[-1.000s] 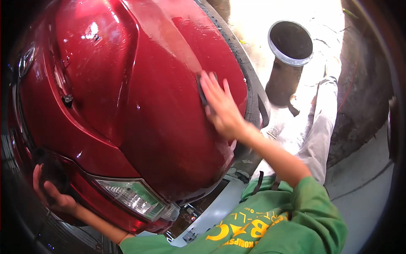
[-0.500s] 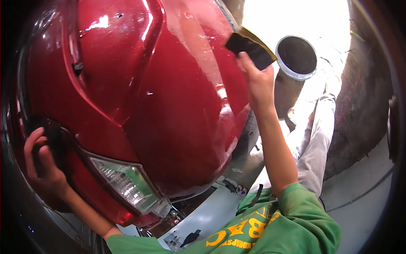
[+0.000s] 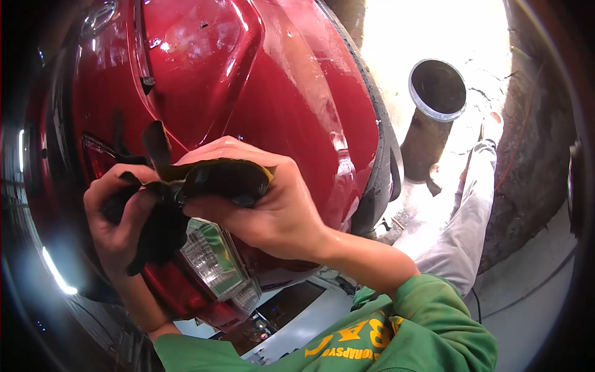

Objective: The person sands a red car panel using a sanding block, frequently dipping it into a bucket of water and wiping the surface with a black cloth.

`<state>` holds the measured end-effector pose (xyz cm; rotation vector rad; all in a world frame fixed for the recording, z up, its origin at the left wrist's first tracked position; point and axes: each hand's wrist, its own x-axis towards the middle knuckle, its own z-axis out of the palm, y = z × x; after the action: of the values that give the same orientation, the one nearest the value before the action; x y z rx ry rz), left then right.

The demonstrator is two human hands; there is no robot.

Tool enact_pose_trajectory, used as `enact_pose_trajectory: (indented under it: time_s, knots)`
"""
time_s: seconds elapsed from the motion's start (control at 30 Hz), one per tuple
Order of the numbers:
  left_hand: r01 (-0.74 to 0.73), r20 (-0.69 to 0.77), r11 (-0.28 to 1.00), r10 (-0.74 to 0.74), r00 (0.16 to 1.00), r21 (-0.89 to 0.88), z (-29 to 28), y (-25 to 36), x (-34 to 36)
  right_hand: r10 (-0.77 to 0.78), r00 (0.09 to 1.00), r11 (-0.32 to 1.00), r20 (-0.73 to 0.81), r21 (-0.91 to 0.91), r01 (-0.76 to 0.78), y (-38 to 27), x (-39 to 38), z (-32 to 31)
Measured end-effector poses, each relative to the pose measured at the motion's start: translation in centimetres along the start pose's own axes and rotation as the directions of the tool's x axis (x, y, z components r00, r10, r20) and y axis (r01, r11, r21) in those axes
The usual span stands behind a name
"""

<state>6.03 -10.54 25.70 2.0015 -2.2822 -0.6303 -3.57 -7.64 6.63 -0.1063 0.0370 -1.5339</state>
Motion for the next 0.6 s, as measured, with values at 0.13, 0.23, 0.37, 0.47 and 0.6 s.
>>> enact_pose_trajectory:
  time_s: [0.13,0.23,0.37,0.47,0.6]
  knots:
    - [0.101,-0.210,0.991,-0.082,0.974,0.082,0.1,0.3,-0.6,-0.053,0.997,0.971,0.048,-0.231,0.063,-0.9,0.2,-2.7]
    - [0.197,-0.191,0.980,-0.188,0.963,0.028,-2.2,1.0,1.3,-0.025,0.976,0.939,-0.215,-0.339,-0.051,-1.9,0.4,-6.3]
    - [0.280,0.061,0.953,-0.288,0.956,0.113,-0.5,2.8,2.9,0.126,0.963,0.987,-0.237,-0.071,-0.146,-1.9,0.7,-5.2]
    - [0.208,0.219,0.974,-0.223,0.950,0.086,0.4,2.6,2.3,0.201,0.976,0.980,-0.087,0.020,-0.200,-1.3,0.2,-2.3]
    - [0.353,0.144,0.918,-0.330,0.933,-0.182,-0.8,2.5,2.3,0.132,0.990,0.991,-0.055,0.020,-0.131,0.4,-1.6,-3.1]
